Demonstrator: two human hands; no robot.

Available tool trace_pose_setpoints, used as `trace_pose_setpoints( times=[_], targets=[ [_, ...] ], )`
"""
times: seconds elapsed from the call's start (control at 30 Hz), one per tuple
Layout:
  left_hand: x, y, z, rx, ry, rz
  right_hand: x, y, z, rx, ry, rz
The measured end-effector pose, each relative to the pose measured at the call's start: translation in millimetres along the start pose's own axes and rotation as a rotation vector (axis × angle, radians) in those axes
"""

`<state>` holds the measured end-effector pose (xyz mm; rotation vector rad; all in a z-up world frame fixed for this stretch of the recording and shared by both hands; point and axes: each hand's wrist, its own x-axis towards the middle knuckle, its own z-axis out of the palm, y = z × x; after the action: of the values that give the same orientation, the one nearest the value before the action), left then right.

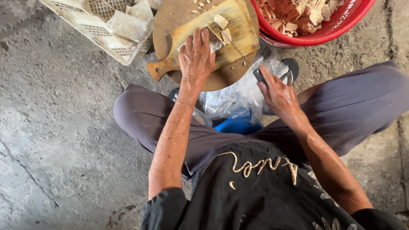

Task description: The person sits on the floor and repeatedly slices rectangular blocks of a white food item on a wooden cutting board using a knife. Sliced pieces are transferred into a red basket. The person retrieves new blocks from a nearby white crate and continues slicing.

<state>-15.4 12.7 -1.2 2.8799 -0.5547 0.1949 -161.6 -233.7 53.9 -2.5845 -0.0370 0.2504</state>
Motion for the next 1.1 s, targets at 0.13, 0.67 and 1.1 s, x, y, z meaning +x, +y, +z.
trace_pose_setpoints(
  times=[0.13, 0.67, 1.1],
  targets=[
    [0, 0, 0, 0.011, 0.006, 0.008, -4, -9, -10, -0.028, -0.090, 0.029],
    [3, 4, -15, -0.025, 0.034, 0.001, 8, 0, 8, -0.038, -0.053, 0.049],
    [1, 2, -2, -0.022, 0.052, -0.004, 16, -17, -5, -0.089, -0.119, 0.003]
  ],
)
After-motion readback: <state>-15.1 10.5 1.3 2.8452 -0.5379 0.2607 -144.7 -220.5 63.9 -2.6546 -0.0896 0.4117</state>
